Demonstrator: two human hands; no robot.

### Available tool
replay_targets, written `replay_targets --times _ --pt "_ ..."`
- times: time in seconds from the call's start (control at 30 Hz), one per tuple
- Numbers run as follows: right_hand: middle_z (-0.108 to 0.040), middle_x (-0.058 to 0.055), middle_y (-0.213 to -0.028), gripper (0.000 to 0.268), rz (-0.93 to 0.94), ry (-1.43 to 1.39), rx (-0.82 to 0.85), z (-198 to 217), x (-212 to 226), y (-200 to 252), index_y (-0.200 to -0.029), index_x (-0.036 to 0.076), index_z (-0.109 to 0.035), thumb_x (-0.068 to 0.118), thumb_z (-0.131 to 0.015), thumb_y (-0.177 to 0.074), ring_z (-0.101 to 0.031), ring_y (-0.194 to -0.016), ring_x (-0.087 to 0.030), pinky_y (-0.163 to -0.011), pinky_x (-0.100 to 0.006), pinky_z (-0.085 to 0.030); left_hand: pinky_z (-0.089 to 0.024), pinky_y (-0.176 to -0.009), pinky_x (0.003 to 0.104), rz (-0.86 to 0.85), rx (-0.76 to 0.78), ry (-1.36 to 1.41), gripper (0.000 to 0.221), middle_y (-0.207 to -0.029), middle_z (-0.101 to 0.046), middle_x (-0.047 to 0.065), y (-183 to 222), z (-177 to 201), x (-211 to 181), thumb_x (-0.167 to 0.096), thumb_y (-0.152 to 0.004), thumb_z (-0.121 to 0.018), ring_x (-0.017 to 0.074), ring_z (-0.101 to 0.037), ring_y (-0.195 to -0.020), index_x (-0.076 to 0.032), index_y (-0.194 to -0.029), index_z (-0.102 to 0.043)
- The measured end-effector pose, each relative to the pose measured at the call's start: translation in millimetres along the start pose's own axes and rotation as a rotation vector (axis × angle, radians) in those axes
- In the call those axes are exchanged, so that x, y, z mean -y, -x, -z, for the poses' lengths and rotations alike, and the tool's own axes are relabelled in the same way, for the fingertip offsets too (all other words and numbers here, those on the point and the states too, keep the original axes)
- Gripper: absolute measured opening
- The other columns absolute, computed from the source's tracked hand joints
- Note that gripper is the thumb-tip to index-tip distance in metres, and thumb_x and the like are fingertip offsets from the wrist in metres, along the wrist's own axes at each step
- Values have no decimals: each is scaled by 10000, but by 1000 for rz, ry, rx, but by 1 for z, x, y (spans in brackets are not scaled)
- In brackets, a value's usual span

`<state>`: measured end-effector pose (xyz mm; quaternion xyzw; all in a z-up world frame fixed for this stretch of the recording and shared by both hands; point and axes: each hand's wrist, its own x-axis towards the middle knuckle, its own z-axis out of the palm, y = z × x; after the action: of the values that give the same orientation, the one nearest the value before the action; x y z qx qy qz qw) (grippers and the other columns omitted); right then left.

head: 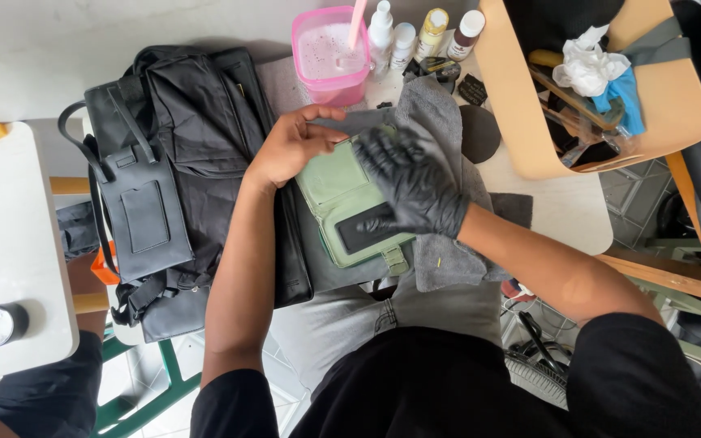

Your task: Cleaning and applying a treatment to a green leather wallet using a brush and cloth

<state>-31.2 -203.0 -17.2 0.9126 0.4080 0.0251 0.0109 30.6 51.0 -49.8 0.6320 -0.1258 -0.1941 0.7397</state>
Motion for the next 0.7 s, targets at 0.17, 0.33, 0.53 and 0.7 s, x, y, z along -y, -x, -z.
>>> replay_targets --times 0.17,0.33,0.53,0.7 --pt "-506 -321 -1410 1068 -97 -301 -246 22 -33 -9 -1621 14 -283 594 -749 -855 -518 -1301 -508 -1166 -590 -335 -631 -831 299 -42 20 6 633 -1066 -741 209 12 -4 -22 166 -732 -580 182 -746 -931 -11 -1339 -612" --pt "-703 -35 -1159 610 -135 -1087 -516 -22 -59 -26 -1239 113 -717 195 -1002 -707 -657 -1133 -228 -1047 -341 -494 -633 -873 402 -82 71 330 629 -1132 -705 326 18 -1 -30 -47 -784 -626 336 -730 -1067 50 -1395 -508" --pt "-722 -146 -1045 219 314 -1077 -738 -82 -65 -32 -1030 66 -763 246 -770 -906 -675 -1053 -325 -1000 -464 -492 -576 -993 479 -327 31 291 822 -1270 -645 326 11 6 -22 -559 -896 -559 393 -652 -1236 71 -1419 -484" --pt "-631 -22 -1422 368 198 -455 -585 -46 -44 -24 -1295 261 -716 404 -647 -964 -555 -1349 -268 -1128 -493 -387 -434 -1095 470 -295 10 -288 476 -1244 -690 219 18 -12 -36 -266 -932 -733 356 -594 -1266 2 -1318 -657"
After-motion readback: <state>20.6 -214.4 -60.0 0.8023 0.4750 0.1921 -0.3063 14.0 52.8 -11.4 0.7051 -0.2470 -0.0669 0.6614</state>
